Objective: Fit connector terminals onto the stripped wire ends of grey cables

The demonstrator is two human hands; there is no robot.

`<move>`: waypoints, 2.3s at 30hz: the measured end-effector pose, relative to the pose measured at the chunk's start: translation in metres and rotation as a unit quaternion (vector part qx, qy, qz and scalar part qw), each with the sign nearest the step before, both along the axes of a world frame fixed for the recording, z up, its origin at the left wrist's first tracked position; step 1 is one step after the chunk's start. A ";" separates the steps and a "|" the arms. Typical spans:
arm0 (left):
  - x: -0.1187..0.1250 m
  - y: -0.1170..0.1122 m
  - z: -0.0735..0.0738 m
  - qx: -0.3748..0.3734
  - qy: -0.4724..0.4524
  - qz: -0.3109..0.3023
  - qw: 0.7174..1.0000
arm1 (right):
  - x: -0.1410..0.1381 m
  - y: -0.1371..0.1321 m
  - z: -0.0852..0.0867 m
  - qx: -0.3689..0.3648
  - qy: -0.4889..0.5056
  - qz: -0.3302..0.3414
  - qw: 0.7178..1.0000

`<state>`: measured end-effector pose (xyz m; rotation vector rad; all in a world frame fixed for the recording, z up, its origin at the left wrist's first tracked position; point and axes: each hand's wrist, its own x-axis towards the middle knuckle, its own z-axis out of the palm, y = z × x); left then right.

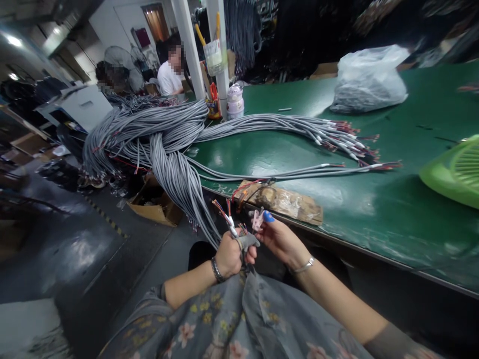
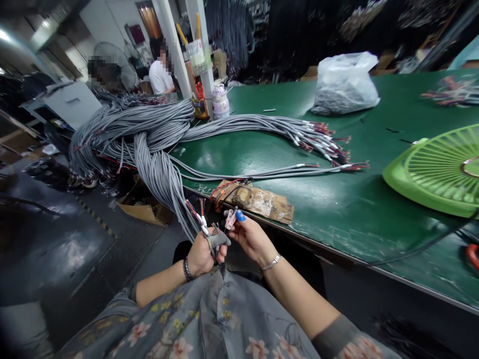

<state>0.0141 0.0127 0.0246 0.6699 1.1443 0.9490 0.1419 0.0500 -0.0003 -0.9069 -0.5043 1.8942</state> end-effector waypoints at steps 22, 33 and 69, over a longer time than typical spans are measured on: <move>-0.010 -0.014 -0.014 0.026 0.053 -0.054 0.997 | 0.005 -0.035 0.005 0.103 -0.123 0.089 0.983; -0.008 -0.016 -0.020 0.055 0.044 0.021 0.997 | 0.001 -0.037 0.009 0.049 -0.145 0.070 0.986; 0.003 -0.005 -0.003 -0.007 -0.070 0.050 0.996 | -0.008 -0.002 -0.001 0.162 -0.246 -0.095 0.951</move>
